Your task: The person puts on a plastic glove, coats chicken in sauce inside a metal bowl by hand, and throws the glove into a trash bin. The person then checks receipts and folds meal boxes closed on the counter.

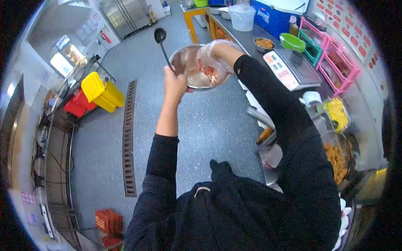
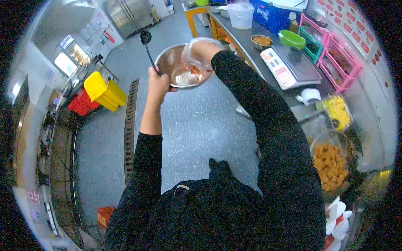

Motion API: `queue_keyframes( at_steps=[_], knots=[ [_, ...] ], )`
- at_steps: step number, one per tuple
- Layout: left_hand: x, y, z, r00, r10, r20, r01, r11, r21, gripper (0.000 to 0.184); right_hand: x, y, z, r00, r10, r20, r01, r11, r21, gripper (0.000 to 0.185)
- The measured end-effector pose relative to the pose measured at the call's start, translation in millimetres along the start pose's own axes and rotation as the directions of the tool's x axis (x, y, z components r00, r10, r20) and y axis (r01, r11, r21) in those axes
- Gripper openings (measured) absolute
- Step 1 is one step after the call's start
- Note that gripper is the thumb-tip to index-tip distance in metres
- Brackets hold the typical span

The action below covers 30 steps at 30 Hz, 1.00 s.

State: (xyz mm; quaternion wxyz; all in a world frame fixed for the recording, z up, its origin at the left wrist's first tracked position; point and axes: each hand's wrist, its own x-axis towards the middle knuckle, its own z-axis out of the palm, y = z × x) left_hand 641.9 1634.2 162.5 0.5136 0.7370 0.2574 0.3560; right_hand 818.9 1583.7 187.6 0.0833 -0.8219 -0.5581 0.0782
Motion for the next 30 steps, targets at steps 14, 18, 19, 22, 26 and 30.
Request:
queue_keyframes(
  at_steps=[14, 18, 19, 22, 26, 30],
  knots=[
    [325, -195, 91, 0.917, -0.132, 0.377, 0.148, 0.989, -0.015, 0.029, 271, 163, 99, 0.965, 0.209, -0.158, -0.175, 0.963, 0.204, 0.023],
    [406, -227, 153, 0.850, -0.128, 0.512, 0.170, 0.985, -0.036, 0.029, 299, 226, 100, 0.915, 0.294, -0.277, -0.283, 0.956, 0.079, 0.024],
    [429, -236, 174, 0.827, -0.111, 0.552, 0.163, 0.985, -0.047, 0.029, 298, 241, 96, 0.895, 0.259, -0.363, -0.270, 0.963, 0.022, 0.025],
    [478, -245, 237, 0.773, -0.089, 0.628, 0.142, 0.989, -0.034, 0.025, 317, 285, 78, 0.844, 0.467, -0.263, -0.452, 0.884, 0.120, 0.025],
    [527, -262, 336, 0.685, -0.096, 0.722, 0.118, 0.993, 0.020, 0.024, 329, 349, 55, 0.682, 0.695, -0.227, -0.663, 0.719, 0.207, 0.025],
    [558, -275, 427, 0.615, -0.036, 0.788, 0.154, 0.985, -0.076, 0.025, 346, 468, 76, 0.591, 0.774, -0.227, -0.755, 0.630, 0.183, 0.027]
  ],
)
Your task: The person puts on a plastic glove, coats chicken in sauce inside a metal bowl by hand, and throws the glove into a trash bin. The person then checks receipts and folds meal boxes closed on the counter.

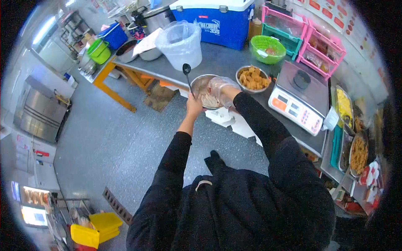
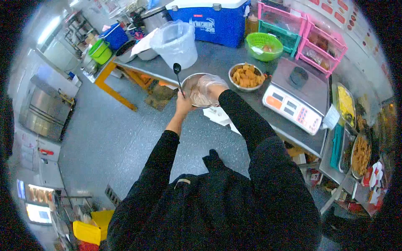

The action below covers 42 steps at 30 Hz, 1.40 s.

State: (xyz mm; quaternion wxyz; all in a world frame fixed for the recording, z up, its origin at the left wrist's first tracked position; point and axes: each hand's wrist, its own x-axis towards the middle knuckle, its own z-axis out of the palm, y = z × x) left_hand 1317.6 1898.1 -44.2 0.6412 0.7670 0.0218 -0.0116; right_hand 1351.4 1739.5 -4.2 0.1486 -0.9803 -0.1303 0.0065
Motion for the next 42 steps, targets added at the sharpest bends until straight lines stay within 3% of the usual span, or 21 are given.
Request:
queue_keyframes(
  at_steps=[2, 3, 5, 6, 8, 10, 12, 14, 15, 18, 20, 22, 24, 26, 29, 32, 33, 35, 38, 41, 42],
  knots=[
    [53, -17, 15, 0.999, 0.027, 0.034, -0.026, 0.999, -0.031, 0.029, 52, 32, 10, 0.999, 0.029, 0.017, -0.029, 1.000, -0.008, 0.028],
    [72, -16, 19, 0.997, 0.046, 0.059, -0.046, 0.999, -0.005, 0.029, 65, 44, 12, 0.999, 0.005, -0.054, -0.004, 1.000, 0.013, 0.028],
    [105, -13, 27, 0.993, -0.029, 0.116, 0.026, 0.999, 0.022, 0.029, 95, 62, 18, 0.999, 0.009, -0.040, -0.004, 0.994, 0.109, 0.028],
    [119, -10, 30, 0.987, -0.068, 0.144, 0.064, 0.997, 0.037, 0.028, 114, 84, 39, 0.997, -0.011, -0.081, 0.018, 0.996, 0.093, 0.027],
    [144, -6, 36, 0.978, -0.003, 0.207, -0.006, 0.999, 0.045, 0.026, 151, 128, 82, 0.986, -0.049, -0.161, 0.059, 0.997, 0.055, 0.026],
    [167, -17, 41, 0.959, 0.048, 0.280, -0.060, 0.998, 0.035, 0.025, 141, 86, 11, 0.986, 0.111, 0.123, -0.118, 0.992, 0.050, 0.025],
    [184, -12, 45, 0.938, 0.014, 0.345, -0.043, 0.996, 0.078, 0.027, 157, 93, 14, 0.946, 0.252, 0.205, -0.283, 0.949, 0.141, 0.025],
    [193, -2, 48, 0.920, -0.027, 0.392, -0.018, 0.994, 0.111, 0.030, 162, 105, 10, 0.967, 0.212, 0.144, -0.225, 0.971, 0.084, 0.030],
    [201, -5, 48, 0.915, -0.001, 0.404, -0.092, 0.973, 0.212, 0.032, 159, 109, 7, 0.982, 0.156, 0.106, -0.166, 0.981, 0.097, 0.030],
    [215, -17, 43, 0.888, 0.115, 0.444, -0.336, 0.823, 0.458, 0.038, 171, 120, -1, 0.893, 0.332, 0.302, -0.374, 0.923, 0.092, 0.027],
    [217, -24, 39, 0.848, 0.242, 0.471, -0.501, 0.652, 0.568, 0.041, 178, 139, 8, 0.861, 0.341, 0.379, -0.434, 0.880, 0.194, 0.024],
    [200, 9, 34, 0.892, 0.065, 0.447, -0.395, 0.593, 0.702, 0.041, 172, 150, 16, 0.800, 0.369, 0.474, -0.550, 0.767, 0.331, 0.024],
    [194, 17, 33, 0.887, -0.042, 0.460, -0.377, 0.510, 0.773, 0.040, 152, 152, 16, 0.946, 0.202, 0.255, -0.281, 0.902, 0.329, 0.020],
    [199, 12, 36, 0.847, -0.082, 0.524, -0.446, 0.426, 0.787, 0.040, 152, 111, -39, 0.814, 0.341, 0.471, -0.447, 0.885, 0.133, 0.025],
    [191, 19, 41, 0.919, 0.060, 0.389, -0.393, 0.175, 0.903, 0.043, 149, 152, 8, 0.983, 0.064, 0.173, -0.144, 0.853, 0.502, 0.018],
    [180, 55, 43, 0.803, 0.499, 0.326, -0.478, 0.213, 0.852, 0.042, 195, 237, 128, 0.974, -0.086, -0.207, 0.197, 0.768, 0.610, 0.025],
    [181, 61, 48, 0.856, 0.382, 0.349, -0.500, 0.437, 0.748, 0.041, 195, 235, 129, 0.986, -0.041, -0.159, 0.128, 0.800, 0.586, 0.024],
    [191, 68, 59, 0.876, 0.149, 0.459, -0.374, 0.811, 0.450, 0.040, 193, 223, 125, 0.996, 0.056, -0.064, -0.014, 0.852, 0.524, 0.023],
    [205, 61, 69, 0.872, 0.058, 0.486, -0.350, 0.767, 0.538, 0.035, 183, 201, 115, 0.981, 0.192, 0.028, -0.188, 0.910, 0.369, 0.022],
    [225, 41, 78, 0.903, 0.043, 0.427, -0.293, 0.789, 0.540, 0.014, 189, 182, 98, 0.947, 0.304, 0.103, -0.320, 0.911, 0.260, 0.022],
    [224, 46, 76, 0.915, 0.080, 0.395, -0.321, 0.738, 0.594, 0.014, 192, 178, 94, 0.935, 0.330, 0.129, -0.352, 0.903, 0.247, 0.022]
  ],
)
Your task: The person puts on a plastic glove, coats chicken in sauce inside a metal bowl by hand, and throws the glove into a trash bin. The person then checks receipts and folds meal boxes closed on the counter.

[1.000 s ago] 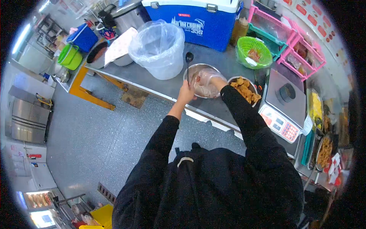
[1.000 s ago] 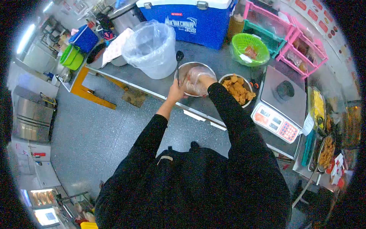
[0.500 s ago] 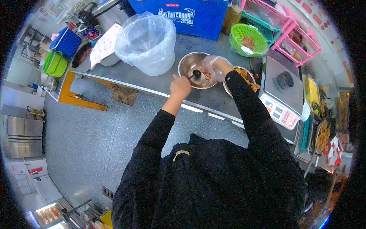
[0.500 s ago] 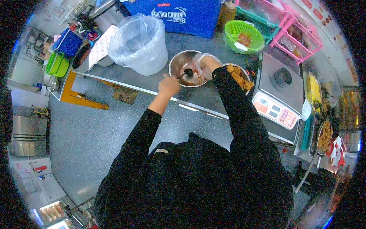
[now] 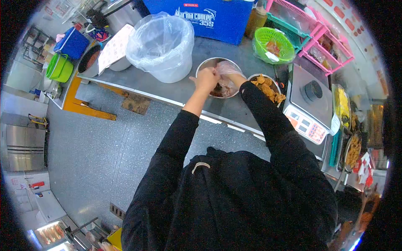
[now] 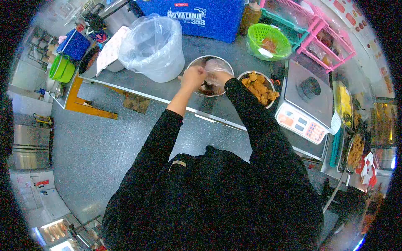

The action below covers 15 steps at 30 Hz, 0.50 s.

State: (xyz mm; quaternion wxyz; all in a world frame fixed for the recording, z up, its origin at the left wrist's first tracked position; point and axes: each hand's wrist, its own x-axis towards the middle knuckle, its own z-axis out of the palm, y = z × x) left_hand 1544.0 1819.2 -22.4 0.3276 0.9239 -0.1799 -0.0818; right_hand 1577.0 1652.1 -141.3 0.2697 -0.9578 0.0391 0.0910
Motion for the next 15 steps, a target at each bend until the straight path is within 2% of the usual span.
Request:
queue_keyframes(
  at_steps=[2, 6, 7, 8, 10, 11, 13, 15],
  knots=[
    [-3, 6, -9, 0.995, 0.016, -0.097, -0.001, 0.987, 0.158, 0.014, 0, -10, -3, 0.995, 0.084, 0.048, -0.084, 0.996, -0.006, 0.022],
    [7, 3, -14, 0.980, 0.121, -0.159, -0.079, 0.966, 0.245, 0.010, -2, -30, -6, 0.968, 0.205, 0.142, -0.208, 0.978, 0.006, 0.023],
    [11, -1, -13, 0.967, 0.163, -0.194, -0.102, 0.951, 0.291, 0.011, -9, -41, -10, 0.974, 0.176, 0.140, -0.179, 0.984, 0.011, 0.024],
    [15, -5, -11, 0.952, 0.206, -0.227, -0.122, 0.934, 0.337, 0.011, -19, -48, -17, 0.992, 0.055, 0.115, -0.053, 0.998, -0.016, 0.024],
    [21, -10, -11, 0.980, 0.120, -0.160, -0.090, 0.979, 0.180, 0.008, -47, -73, -39, 0.980, -0.190, 0.067, 0.195, 0.977, -0.086, 0.026],
    [25, -11, -12, 0.989, 0.083, -0.122, -0.070, 0.992, 0.104, 0.006, -56, -83, -51, 0.979, -0.165, 0.121, 0.185, 0.968, -0.171, 0.026],
    [27, -9, -12, 0.983, 0.139, -0.116, -0.121, 0.982, 0.145, 0.009, -74, -99, -67, 0.968, -0.101, 0.231, 0.175, 0.928, -0.330, 0.027],
    [29, -7, -10, 0.982, 0.150, -0.115, -0.129, 0.977, 0.173, 0.011, -91, -103, -76, 0.992, -0.030, 0.126, 0.036, 0.998, -0.048, 0.030]
  ],
)
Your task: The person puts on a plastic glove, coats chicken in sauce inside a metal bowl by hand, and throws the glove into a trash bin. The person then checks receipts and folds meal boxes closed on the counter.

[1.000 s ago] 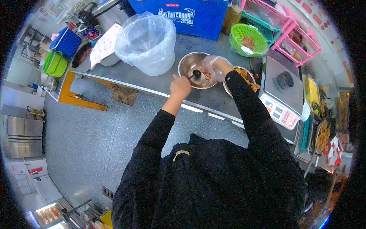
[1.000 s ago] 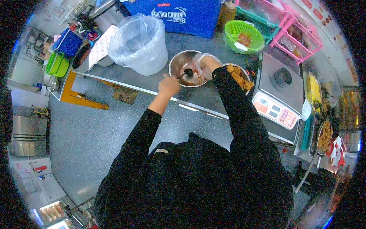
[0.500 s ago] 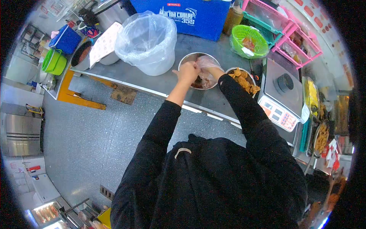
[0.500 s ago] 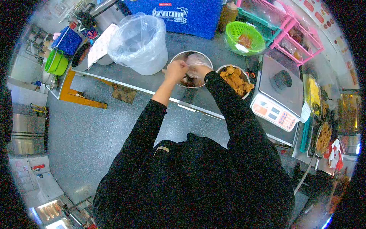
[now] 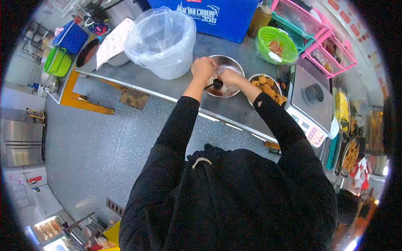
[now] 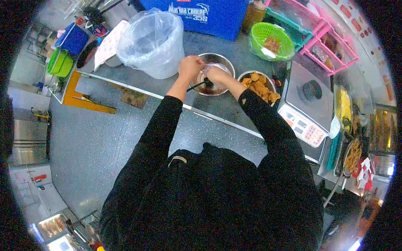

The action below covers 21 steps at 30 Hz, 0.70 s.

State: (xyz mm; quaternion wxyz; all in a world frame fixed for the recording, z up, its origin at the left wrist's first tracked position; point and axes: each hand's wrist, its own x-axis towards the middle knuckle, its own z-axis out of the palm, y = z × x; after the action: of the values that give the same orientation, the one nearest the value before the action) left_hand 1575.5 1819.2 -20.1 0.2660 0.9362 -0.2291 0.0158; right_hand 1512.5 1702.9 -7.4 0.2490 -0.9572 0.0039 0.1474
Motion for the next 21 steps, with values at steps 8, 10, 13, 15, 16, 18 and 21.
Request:
queue_keyframes(
  at_steps=[8, 10, 13, 15, 16, 18, 21],
  knots=[
    [0, -29, 11, 0.978, -0.202, 0.054, 0.206, 0.976, -0.066, 0.005, -41, 13, -36, 0.941, -0.336, 0.022, 0.215, 0.648, 0.730, 0.026],
    [-3, -36, 10, 0.981, -0.177, 0.075, 0.186, 0.972, -0.146, 0.007, -42, 26, -41, 0.974, -0.223, 0.027, 0.135, 0.679, 0.721, 0.029],
    [-5, -47, 4, 0.982, -0.133, 0.132, 0.158, 0.968, -0.195, 0.012, -31, 49, -45, 0.992, -0.123, -0.003, 0.090, 0.709, 0.699, 0.029],
    [-5, -61, 3, 0.977, -0.107, 0.186, 0.156, 0.949, -0.273, 0.014, -24, 60, -47, 0.990, -0.104, -0.091, 0.138, 0.775, 0.616, 0.029],
    [-5, -71, 7, 0.972, -0.092, 0.214, 0.163, 0.925, -0.344, 0.015, -27, 54, -52, 0.979, -0.111, -0.173, 0.195, 0.764, 0.614, 0.028],
    [-5, -83, 8, 0.962, -0.064, 0.267, 0.181, 0.879, -0.440, 0.017, -22, 58, -55, 0.985, 0.021, -0.169, 0.061, 0.884, 0.463, 0.027],
    [-11, -86, -2, 0.947, -0.032, 0.318, 0.205, 0.826, -0.525, 0.020, -8, 62, -59, 0.956, 0.056, -0.289, -0.053, 0.998, 0.021, 0.025]
  ],
)
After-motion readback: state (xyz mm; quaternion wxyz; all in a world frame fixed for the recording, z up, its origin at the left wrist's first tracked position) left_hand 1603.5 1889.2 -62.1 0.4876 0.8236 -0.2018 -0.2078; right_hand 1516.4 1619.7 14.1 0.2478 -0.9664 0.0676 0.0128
